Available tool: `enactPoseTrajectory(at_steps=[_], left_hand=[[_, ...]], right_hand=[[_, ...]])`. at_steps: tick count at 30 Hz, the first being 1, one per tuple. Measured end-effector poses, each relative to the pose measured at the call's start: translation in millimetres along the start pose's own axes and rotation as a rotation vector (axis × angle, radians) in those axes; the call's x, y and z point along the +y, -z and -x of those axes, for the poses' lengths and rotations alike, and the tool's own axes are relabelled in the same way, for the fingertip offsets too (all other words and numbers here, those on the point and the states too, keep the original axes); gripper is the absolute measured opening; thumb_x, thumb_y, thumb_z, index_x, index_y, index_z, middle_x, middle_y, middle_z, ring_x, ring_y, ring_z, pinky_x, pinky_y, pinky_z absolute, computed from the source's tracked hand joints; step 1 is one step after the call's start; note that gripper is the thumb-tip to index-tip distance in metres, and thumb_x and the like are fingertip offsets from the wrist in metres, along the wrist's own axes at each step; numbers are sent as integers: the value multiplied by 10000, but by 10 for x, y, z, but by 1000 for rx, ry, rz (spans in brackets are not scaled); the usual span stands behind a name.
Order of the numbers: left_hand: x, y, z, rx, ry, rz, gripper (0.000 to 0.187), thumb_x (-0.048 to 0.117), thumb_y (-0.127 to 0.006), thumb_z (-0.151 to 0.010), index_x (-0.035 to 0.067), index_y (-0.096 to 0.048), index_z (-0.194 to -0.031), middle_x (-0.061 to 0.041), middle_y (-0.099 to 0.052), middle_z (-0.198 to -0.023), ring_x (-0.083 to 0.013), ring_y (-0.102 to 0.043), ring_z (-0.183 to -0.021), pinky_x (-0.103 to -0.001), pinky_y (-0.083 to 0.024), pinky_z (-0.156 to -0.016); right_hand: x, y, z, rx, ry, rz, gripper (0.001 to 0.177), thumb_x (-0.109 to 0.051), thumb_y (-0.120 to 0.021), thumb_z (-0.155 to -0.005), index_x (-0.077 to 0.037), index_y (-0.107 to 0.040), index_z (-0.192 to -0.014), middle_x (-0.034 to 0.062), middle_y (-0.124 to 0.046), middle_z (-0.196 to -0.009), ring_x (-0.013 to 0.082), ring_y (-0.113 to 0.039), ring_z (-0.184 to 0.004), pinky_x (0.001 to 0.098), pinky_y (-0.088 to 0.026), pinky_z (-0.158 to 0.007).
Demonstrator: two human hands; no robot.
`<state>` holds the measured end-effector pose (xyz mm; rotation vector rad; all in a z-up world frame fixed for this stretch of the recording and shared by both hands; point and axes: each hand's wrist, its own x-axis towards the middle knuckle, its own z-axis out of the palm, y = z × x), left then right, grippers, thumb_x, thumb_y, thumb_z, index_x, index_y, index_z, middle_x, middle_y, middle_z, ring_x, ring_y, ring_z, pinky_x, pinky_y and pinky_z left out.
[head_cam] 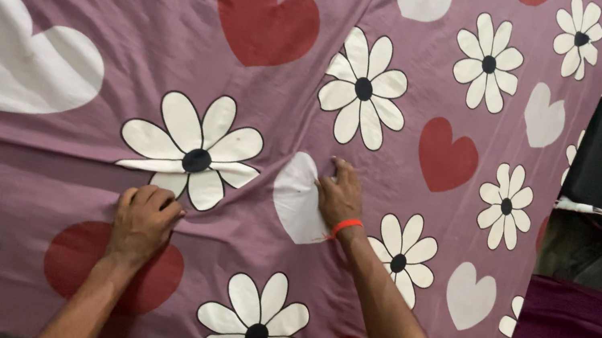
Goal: The person smooths out the bedsheet on a bed, tucks the edges into the frame, and folds a matching pillowcase.
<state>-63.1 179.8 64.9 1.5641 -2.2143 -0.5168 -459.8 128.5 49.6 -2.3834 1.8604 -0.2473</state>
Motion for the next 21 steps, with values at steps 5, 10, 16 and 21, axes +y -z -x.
enactPoseTrajectory(at_steps=[5,10,16,21], left_hand=[[13,-150,86,12,39,-19,109,225,-704,-904,131,-684,-956,-25,-636,-951,-243,-609,-998,-442,-445,-929],[64,-103,202,-111,-17,10,106,229,-670,-936,126,-667,-962,-31,-624,-949,-236,-602,-962,-431,-458,-896],[268,-76,317,-58,-122,-33,218,291,-662,-845,121,-660,-982,-34,-621,-953,-250,-595,-932,-438,-470,-856],[196,-119,434,-174,-44,-24,158,271,-662,-866,139,-657,-954,-20,-614,-916,-248,-591,-893,-424,-461,-779]], right_hand=[[394,-72,146,-133,67,-121,144,-199,-665,-976,-59,-635,-989,111,-636,-1069,333,-613,-1026,462,-477,-915],[1028,296,660,-291,173,-6,115,-201,-606,-950,-89,-629,-940,96,-668,-910,314,-659,-876,470,-485,-794],[961,396,672,-370,-93,42,251,-337,-608,-966,-93,-662,-935,124,-711,-921,365,-659,-905,488,-503,-809],[910,422,557,-320,-776,25,460,-525,-604,-966,-74,-671,-1033,179,-720,-1009,395,-673,-960,508,-517,-808]])
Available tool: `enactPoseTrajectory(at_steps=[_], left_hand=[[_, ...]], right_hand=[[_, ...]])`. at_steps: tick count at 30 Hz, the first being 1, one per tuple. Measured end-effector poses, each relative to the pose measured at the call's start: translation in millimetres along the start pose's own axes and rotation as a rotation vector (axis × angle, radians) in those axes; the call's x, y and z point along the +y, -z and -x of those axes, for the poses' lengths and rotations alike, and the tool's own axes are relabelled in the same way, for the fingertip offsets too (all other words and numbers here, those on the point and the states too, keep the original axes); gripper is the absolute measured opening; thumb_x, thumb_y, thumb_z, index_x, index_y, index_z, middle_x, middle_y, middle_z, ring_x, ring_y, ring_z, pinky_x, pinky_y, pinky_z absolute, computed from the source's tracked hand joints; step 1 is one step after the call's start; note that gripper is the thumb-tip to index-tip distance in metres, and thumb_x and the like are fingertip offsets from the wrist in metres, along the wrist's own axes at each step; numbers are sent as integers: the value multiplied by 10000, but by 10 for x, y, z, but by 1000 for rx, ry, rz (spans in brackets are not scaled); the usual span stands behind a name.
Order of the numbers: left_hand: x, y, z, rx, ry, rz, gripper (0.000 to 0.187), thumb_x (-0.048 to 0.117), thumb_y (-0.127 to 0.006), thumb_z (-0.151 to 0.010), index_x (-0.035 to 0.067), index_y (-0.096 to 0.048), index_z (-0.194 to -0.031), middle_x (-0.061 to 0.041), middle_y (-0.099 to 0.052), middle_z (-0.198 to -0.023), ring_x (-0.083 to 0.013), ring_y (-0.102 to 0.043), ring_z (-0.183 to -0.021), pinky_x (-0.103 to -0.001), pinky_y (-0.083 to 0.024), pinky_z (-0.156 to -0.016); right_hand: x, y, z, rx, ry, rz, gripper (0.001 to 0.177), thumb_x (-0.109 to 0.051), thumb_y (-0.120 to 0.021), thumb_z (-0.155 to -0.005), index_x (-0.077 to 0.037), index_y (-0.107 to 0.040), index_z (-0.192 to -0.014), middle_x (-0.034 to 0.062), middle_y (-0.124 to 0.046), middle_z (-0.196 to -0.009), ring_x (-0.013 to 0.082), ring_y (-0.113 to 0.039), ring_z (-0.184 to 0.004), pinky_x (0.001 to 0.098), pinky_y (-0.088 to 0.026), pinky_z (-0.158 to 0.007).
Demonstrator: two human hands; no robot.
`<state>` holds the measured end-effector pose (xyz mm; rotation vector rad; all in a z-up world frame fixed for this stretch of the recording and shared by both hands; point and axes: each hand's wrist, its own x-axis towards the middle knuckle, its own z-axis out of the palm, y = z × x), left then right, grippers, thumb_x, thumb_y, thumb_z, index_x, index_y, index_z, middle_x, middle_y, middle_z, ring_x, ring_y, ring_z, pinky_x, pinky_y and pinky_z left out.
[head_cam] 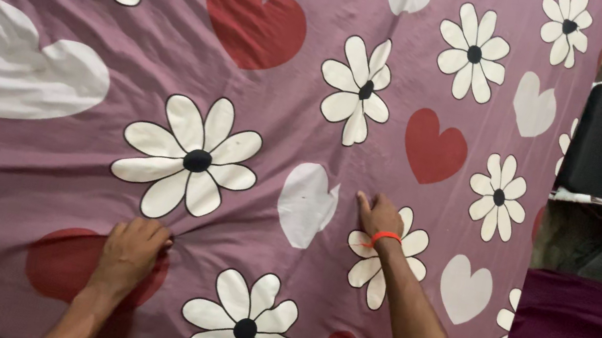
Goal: The person smooths out the bedsheet on a bed, tucks the edges into the frame, and folds a matching pillowcase.
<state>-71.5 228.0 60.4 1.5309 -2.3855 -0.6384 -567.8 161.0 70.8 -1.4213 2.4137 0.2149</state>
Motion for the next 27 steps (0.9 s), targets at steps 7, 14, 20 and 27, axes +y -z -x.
enactPoseTrajectory(at_steps=[7,14,20,27], left_hand=[[15,28,41,-38,18,16,142,281,-642,-869,153,-631,-929,-26,-600,-889,-259,-581,-873,-436,-448,-766],[78,82,9,-98,71,-50,188,334,-627,-889,164,-639,-969,-25,-602,-899,-253,-587,-883,-433,-452,-779],[110,123,-7,-177,45,-98,509,540,-703,-710,146,-648,-1028,-49,-607,-899,-272,-582,-870,-429,-456,-761],[29,-28,267,-160,-130,-80,498,556,-680,-739,145,-654,-1020,-51,-598,-887,-260,-565,-835,-413,-448,-726]], right_hand=[[354,-221,-109,16,136,85,358,-364,-457,-1021,-115,-710,-1071,188,-737,-1019,435,-681,-964,545,-516,-848],[1078,8,66,-17,-158,141,432,-431,-422,-1044,-110,-711,-1068,210,-735,-1061,461,-668,-1005,567,-513,-870],[1217,-206,234,-63,-336,-64,512,-549,-473,-997,-102,-720,-1034,206,-741,-1045,429,-677,-1037,526,-514,-921],[1594,-420,103,-105,-204,232,419,-414,-456,-1016,-123,-748,-1090,183,-755,-1081,409,-709,-1030,542,-547,-884]])
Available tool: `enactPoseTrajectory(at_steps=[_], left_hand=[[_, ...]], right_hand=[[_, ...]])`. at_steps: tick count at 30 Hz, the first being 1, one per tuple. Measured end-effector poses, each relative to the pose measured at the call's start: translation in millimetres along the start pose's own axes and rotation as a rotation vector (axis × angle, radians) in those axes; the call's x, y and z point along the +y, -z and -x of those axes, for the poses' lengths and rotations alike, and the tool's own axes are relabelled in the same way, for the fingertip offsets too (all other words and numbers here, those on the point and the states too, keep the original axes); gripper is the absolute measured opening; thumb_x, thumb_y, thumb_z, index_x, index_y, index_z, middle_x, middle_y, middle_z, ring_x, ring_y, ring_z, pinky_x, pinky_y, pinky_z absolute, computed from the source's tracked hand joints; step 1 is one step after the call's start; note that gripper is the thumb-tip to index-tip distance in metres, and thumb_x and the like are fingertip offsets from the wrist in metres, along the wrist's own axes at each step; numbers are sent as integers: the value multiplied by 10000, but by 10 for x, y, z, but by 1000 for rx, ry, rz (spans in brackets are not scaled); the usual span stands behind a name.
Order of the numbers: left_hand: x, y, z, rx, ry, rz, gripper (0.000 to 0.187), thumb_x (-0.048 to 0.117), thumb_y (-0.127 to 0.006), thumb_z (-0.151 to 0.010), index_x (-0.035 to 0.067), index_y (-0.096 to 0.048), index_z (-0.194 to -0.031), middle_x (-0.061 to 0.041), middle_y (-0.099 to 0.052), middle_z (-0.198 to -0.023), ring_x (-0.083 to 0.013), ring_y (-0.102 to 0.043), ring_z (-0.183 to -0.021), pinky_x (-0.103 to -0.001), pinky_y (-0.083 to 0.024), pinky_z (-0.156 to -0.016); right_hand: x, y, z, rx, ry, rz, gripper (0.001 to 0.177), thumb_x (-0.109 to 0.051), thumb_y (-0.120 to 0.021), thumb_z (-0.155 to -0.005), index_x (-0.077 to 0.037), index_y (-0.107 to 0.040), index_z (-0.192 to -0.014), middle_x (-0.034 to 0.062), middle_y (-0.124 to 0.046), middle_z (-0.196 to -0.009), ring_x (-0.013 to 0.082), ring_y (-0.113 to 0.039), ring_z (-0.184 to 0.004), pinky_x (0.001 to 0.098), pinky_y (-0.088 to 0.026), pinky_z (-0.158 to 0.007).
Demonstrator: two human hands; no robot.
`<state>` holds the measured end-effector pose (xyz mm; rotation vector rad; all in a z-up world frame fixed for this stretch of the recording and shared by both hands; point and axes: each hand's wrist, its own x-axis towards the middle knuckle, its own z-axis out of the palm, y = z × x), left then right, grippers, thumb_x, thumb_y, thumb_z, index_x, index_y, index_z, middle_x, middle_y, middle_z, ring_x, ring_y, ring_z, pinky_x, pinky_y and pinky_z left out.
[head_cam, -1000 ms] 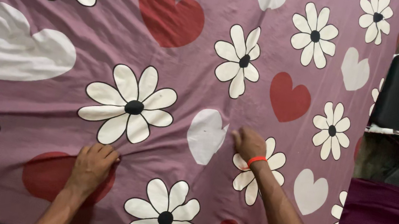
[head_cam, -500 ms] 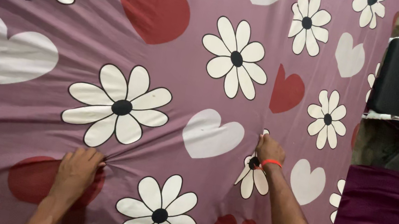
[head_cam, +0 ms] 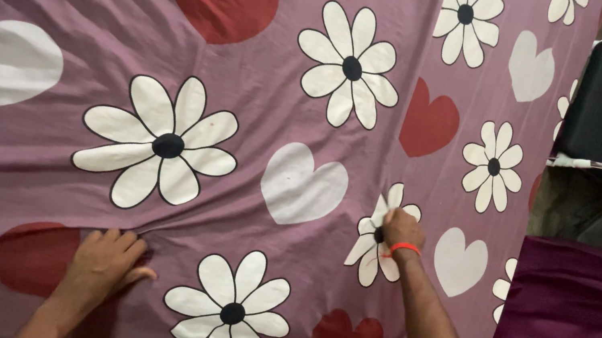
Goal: The person smooths out the bedsheet on a bed, tucks the edges into the frame, and folds a matching pillowcase.
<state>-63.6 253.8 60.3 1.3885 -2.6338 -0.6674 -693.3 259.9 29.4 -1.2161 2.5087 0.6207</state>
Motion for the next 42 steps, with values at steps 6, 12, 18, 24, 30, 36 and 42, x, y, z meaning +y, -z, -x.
enactPoseTrajectory(at_steps=[6,12,18,24,30,36,42], left_hand=[[55,1,139,-67,-18,-39,304,425,-606,-860,155,-643,-995,-43,-580,-895,-255,-560,-840,-410,-453,-722],[55,-193,174,-88,-56,17,177,295,-620,-872,166,-641,-991,-56,-578,-910,-265,-568,-865,-430,-458,-733],[-155,-146,230,-298,-223,253,219,329,-689,-893,113,-657,-912,-95,-631,-994,-310,-607,-961,-458,-485,-838],[-948,334,242,-175,26,-4,163,294,-668,-912,138,-699,-876,-113,-693,-937,-324,-652,-878,-484,-524,-756],[-2576,1172,981,775,919,203,339,107,-679,-938,2,-603,-1251,-220,-623,-1232,-400,-593,-1181,-492,-488,-1042],[-3154,1519,1432,577,953,-248,570,215,-788,-976,-6,-592,-1463,-259,-583,-1343,-430,-601,-1158,-500,-500,-928],[-3463,1733,1432,472,1049,-286,224,203,-610,-1090,95,-685,-1271,-153,-724,-989,-349,-711,-875,-468,-567,-721]], right_hand=[[682,92,34,0,-206,-40,430,-420,-468,-1007,-127,-768,-1100,216,-743,-1066,428,-706,-1025,539,-549,-869],[-213,167,605,123,52,-314,407,-432,-601,-1013,-45,-706,-944,191,-742,-883,400,-704,-831,494,-534,-739],[-2060,327,1284,216,507,-679,247,-281,-701,-950,-42,-708,-1010,115,-705,-764,229,-656,-671,369,-514,-632],[-3931,391,2041,-71,792,-989,275,-234,-714,-940,6,-680,-1070,77,-708,-841,138,-651,-731,310,-514,-621],[-5052,499,2710,-239,958,-626,394,-380,-744,-892,-4,-708,-1002,159,-724,-776,278,-687,-682,394,-528,-641],[-5412,511,2767,-204,886,-300,498,-490,-764,-884,2,-714,-825,168,-701,-704,331,-658,-635,438,-507,-616],[-5545,778,2580,-606,783,-383,405,-384,-689,-958,-1,-723,-830,79,-707,-643,157,-658,-557,326,-511,-547]])
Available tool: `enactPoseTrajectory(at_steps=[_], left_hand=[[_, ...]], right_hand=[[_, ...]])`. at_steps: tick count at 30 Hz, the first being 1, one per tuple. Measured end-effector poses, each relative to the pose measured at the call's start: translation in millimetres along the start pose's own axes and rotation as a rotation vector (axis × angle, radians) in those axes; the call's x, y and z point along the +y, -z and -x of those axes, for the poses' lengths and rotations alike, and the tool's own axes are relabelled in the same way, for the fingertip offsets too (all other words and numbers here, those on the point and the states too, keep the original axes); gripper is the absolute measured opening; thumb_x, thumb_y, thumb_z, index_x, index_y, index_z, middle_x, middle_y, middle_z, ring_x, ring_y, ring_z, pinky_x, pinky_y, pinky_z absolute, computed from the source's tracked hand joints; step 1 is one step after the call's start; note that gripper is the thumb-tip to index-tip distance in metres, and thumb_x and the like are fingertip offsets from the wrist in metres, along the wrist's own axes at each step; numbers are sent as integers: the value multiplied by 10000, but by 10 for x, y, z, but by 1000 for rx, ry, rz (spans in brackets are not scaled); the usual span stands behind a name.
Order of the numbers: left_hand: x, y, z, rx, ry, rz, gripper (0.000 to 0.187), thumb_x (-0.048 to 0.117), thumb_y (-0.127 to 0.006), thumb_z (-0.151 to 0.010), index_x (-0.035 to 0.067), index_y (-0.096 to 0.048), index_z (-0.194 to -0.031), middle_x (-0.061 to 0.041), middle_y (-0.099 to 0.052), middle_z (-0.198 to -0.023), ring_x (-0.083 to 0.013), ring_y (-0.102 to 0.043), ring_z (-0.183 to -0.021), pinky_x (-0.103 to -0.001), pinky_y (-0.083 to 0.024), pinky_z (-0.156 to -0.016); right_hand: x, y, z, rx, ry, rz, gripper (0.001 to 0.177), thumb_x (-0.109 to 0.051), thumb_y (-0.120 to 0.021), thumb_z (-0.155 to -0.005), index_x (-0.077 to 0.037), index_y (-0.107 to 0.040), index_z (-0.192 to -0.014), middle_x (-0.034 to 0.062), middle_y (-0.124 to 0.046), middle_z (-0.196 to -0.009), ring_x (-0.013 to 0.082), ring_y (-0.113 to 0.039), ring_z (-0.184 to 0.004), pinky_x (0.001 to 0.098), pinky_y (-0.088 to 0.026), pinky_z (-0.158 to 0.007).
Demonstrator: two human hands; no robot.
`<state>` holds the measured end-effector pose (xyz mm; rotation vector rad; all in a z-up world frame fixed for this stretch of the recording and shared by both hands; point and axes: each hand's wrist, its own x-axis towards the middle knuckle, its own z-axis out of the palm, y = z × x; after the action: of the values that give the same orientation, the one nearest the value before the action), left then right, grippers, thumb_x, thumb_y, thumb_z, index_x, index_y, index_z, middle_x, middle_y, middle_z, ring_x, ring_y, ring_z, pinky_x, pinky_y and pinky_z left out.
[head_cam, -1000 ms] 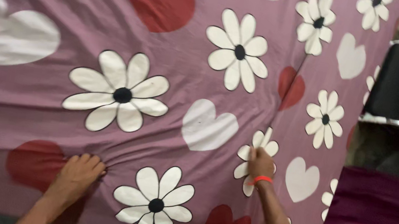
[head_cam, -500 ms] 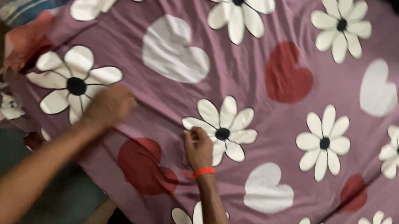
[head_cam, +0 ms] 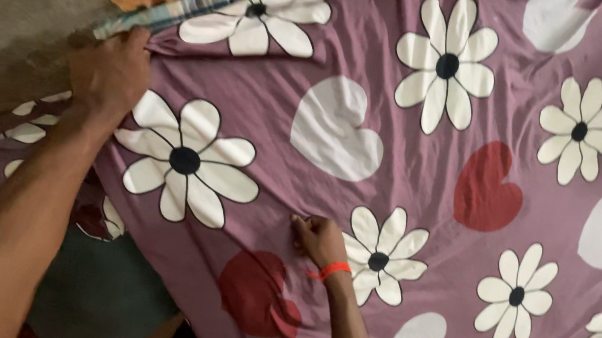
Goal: The person smooths out the bedsheet on a bed, tucks the edges into the frame, and folds a matching pillowcase.
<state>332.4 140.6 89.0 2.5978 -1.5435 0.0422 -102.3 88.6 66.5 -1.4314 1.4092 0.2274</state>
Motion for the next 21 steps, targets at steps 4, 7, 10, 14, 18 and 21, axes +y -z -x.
enactPoseTrajectory(at_steps=[4,7,10,14,18,21], left_hand=[[249,451,115,222,-57,168,101,157,-614,-1024,98,-650,-1097,-121,-669,-839,-328,-671,-772,-457,-536,-661],[561,758,394,426,-339,511,94,70,-615,-993,77,-557,-1067,-173,-649,-998,-347,-649,-887,-464,-532,-773],[752,835,574,215,-297,493,250,151,-729,-866,64,-597,-1060,-124,-644,-866,-339,-631,-815,-478,-506,-735],[558,898,671,122,-118,290,233,59,-739,-938,111,-657,-1149,-74,-671,-921,-271,-663,-838,-432,-523,-727],[262,1257,661,323,25,246,375,-4,-742,-903,51,-628,-1257,-115,-642,-1054,-302,-665,-1001,-412,-535,-839],[281,1360,671,543,-56,-36,330,46,-759,-782,89,-652,-1091,-127,-664,-1046,-294,-661,-952,-499,-538,-820]], right_hand=[[-519,-75,-118,82,312,-226,331,-327,-665,-1015,-2,-709,-970,94,-690,-789,116,-604,-710,273,-493,-635],[-1300,-130,-270,0,393,-566,360,-366,-615,-1016,-40,-672,-1157,41,-713,-982,118,-665,-847,286,-545,-732],[-2160,-177,-437,-322,171,-1194,426,-419,-540,-897,-108,-591,-1184,35,-746,-986,181,-751,-821,368,-622,-712],[-2577,-344,-756,-172,340,-919,310,-317,-672,-1012,-48,-572,-1131,27,-620,-870,160,-630,-734,330,-562,-628],[-2764,-543,-1229,-114,451,-1076,334,-306,-667,-1098,-9,-521,-1052,23,-559,-861,159,-591,-766,348,-591,-690],[-3038,-695,-1253,-251,298,-1264,266,-309,-549,-1052,-48,-553,-1107,52,-630,-969,191,-660,-839,365,-571,-786]])
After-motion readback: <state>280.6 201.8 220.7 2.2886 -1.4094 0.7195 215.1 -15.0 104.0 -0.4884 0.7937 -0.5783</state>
